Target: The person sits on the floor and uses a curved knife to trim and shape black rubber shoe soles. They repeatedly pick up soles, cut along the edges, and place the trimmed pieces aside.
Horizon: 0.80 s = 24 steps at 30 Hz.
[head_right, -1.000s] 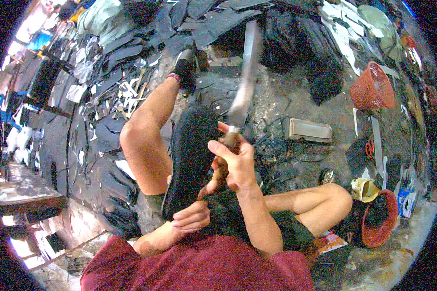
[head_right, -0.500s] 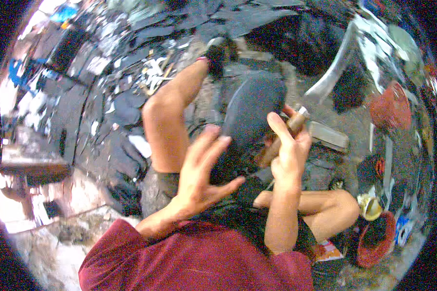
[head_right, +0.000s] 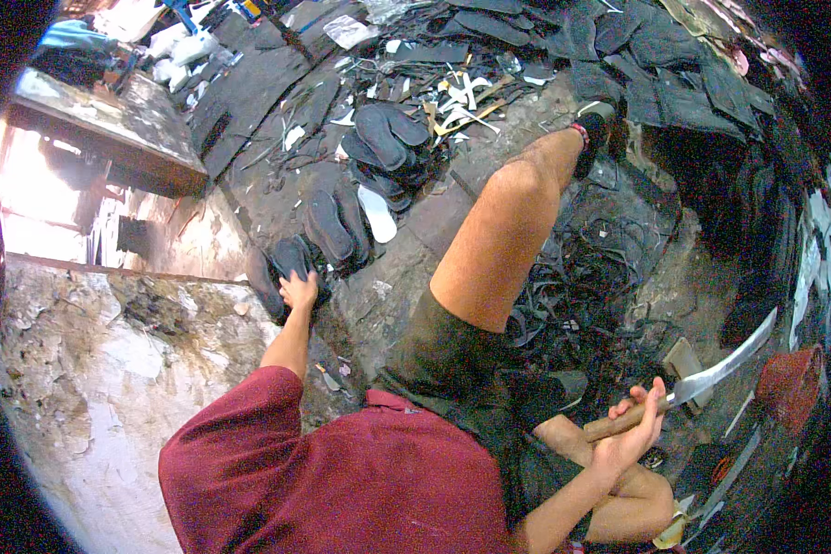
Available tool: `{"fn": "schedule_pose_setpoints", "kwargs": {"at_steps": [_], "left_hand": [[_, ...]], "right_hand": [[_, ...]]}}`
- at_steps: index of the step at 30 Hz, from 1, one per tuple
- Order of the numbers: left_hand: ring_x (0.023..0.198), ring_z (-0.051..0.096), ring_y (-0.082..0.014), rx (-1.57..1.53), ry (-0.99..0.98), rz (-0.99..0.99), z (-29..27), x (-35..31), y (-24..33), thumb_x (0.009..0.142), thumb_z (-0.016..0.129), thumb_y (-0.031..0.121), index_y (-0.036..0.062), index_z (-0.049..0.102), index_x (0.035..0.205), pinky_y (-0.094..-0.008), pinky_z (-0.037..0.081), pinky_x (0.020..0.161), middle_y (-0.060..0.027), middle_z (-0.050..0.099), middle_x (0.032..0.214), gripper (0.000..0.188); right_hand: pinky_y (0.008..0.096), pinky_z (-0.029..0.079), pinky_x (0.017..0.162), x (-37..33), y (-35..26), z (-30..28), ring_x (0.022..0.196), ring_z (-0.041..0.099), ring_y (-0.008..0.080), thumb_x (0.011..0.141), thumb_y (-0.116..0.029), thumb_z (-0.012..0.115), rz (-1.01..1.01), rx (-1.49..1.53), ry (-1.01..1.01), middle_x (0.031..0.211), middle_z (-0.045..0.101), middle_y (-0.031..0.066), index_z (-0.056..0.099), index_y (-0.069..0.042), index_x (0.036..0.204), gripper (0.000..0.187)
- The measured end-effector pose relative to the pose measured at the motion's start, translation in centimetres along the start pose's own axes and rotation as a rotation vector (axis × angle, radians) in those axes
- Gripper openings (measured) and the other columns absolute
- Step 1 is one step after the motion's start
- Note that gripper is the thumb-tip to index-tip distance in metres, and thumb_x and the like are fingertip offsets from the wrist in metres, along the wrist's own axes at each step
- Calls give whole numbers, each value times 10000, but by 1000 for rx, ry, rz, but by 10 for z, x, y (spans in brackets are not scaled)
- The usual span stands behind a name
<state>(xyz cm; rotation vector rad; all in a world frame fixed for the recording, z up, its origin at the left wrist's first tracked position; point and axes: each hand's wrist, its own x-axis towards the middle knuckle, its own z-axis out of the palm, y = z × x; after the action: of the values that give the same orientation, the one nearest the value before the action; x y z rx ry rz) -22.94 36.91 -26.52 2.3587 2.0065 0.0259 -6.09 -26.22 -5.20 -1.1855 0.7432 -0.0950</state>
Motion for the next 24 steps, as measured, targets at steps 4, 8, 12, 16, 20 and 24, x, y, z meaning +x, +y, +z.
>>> {"fn": "schedule_pose_setpoints", "kwargs": {"at_steps": [4,8,12,16,20,24], "left_hand": [[1328,455,-437,226,-267,241,23,2,7,799,698,592,42,412,1460,-510,427,1060,-251,428,1479,906],[1153,621,-376,124,43,332,45,36,-45,766,735,569,-37,517,1292,-456,499,950,-240,631,1249,831],[1222,561,-360,207,-41,319,51,3,26,789,677,576,-19,460,1354,-452,501,978,-229,516,1360,849],[1316,497,-385,-353,268,618,5,-50,112,871,700,131,53,506,1422,-469,423,1083,-238,383,1533,590],[1299,516,-254,-1142,-195,605,-58,-106,257,948,644,64,29,513,1409,-366,437,1061,-172,442,1498,481],[1271,537,-280,-1407,-385,546,-200,-199,339,973,608,105,-66,473,1391,-402,443,1053,-201,537,1402,472]], "right_hand": [[250,421,487,13,-5,-27,586,503,95,985,-265,609,-35,-35,56,888,593,28,585,-126,1292,339],[265,448,513,32,-23,-3,599,549,114,981,-244,623,-31,-57,-6,860,632,45,588,-85,1285,345],[284,482,536,88,-104,2,604,567,129,969,-281,648,-213,105,67,841,640,41,566,-121,1323,397],[325,523,576,198,-131,11,604,578,152,901,-269,734,-278,156,119,743,599,13,563,-145,1240,400],[388,542,621,353,-83,11,632,611,229,781,-178,825,-463,-386,327,725,588,45,574,-45,1091,421],[466,444,1003,430,-79,90,1196,530,409,640,-199,907,-882,-1007,345,1268,562,247,539,32,1111,642]]}}
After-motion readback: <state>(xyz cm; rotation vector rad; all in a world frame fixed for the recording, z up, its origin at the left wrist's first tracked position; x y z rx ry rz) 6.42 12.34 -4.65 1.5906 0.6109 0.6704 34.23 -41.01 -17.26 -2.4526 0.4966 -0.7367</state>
